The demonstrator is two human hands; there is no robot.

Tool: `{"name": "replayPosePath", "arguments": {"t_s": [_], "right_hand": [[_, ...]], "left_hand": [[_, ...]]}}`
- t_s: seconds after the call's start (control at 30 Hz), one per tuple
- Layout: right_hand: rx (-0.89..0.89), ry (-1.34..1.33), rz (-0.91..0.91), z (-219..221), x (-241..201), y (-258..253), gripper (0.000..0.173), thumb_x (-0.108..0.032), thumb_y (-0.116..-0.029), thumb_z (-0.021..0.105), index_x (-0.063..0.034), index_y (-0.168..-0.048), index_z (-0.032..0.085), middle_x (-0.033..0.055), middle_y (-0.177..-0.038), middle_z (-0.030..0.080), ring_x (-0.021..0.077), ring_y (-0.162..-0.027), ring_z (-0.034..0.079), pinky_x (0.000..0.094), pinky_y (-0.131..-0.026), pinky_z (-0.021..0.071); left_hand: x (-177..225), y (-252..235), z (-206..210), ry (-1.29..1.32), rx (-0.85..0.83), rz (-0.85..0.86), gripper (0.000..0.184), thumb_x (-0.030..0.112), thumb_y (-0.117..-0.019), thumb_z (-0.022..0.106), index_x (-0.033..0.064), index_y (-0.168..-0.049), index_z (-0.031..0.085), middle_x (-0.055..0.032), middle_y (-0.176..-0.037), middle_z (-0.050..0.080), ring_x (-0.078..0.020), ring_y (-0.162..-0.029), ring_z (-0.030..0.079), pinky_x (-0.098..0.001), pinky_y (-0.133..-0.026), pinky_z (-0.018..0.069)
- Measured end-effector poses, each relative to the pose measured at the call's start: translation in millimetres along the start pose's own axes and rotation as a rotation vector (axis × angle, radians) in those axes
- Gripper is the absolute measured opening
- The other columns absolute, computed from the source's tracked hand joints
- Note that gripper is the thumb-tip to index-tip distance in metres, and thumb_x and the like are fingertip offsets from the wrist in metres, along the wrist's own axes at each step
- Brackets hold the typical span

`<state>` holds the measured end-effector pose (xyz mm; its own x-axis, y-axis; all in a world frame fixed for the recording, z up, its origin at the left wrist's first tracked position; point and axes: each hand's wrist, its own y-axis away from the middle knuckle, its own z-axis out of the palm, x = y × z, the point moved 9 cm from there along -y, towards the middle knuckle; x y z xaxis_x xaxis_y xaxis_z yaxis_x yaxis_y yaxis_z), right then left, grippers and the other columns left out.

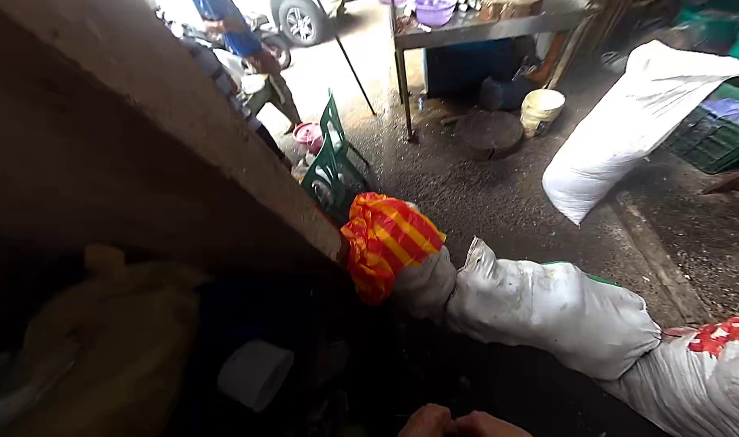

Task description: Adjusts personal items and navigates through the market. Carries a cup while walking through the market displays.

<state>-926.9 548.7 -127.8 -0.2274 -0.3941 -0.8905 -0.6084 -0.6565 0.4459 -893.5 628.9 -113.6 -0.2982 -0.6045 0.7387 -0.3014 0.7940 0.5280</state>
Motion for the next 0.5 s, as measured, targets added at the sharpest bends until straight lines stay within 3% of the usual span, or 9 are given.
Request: {"name": "replayPosePath", "arguments": {"t_s": [0.1,0.23,0.4,0.5], "right_hand": [[-0.111,0.021,0.053,8.0,0.9,3.1,0.035,-0.016,-0.1052,0.047,-0.0056,-0.134,0.064,0.0224,-0.123,0.068,0.0372,-0.117,0.065,0.0608,-0.102,0.0474],[-0.106,0.071,0.145,3.9,0.3,7.8,0.036,-0.016,-0.1053,0.048,-0.0105,-0.139,0.061,0.0200,-0.128,0.067,0.0359,-0.121,0.064,0.0608,-0.104,0.0466],[0.045,0.136,0.229,-25.4,-0.4,10.2,0.034,-0.015,-0.1049,0.048,-0.0091,-0.135,0.064,0.0190,-0.123,0.069,0.0340,-0.117,0.066,0.0574,-0.102,0.0488],[0.105,0.134,0.328,-38.1,-0.4,12.9,0.037,-0.022,-0.1069,0.047,-0.0089,-0.137,0.063,0.0186,-0.126,0.069,0.0327,-0.119,0.065,0.0548,-0.106,0.0474]], "left_hand": [[-3.0,1.5,10.5,0.028,0.010,-0.005,0.024,0.024,-0.1018,0.059,0.0067,-0.103,0.076,-0.0149,-0.101,0.071,-0.0314,-0.102,0.068,-0.0502,-0.093,0.0535],[-1.2,-3.5,11.1,0.009,0.041,0.045,0.020,0.019,-0.1009,0.061,0.0083,-0.104,0.077,-0.0155,-0.104,0.071,-0.0327,-0.106,0.067,-0.0494,-0.098,0.0516],[4.6,-21.5,-13.3,-0.022,0.026,0.095,0.022,0.021,-0.1020,0.060,0.0096,-0.108,0.077,-0.0147,-0.107,0.071,-0.0324,-0.109,0.066,-0.0486,-0.100,0.0502],[-11.9,-33.3,-17.9,-0.017,-0.009,0.062,0.024,0.024,-0.1015,0.060,0.0091,-0.109,0.077,-0.0144,-0.109,0.072,-0.0310,-0.111,0.066,-0.0487,-0.102,0.0499]]}}
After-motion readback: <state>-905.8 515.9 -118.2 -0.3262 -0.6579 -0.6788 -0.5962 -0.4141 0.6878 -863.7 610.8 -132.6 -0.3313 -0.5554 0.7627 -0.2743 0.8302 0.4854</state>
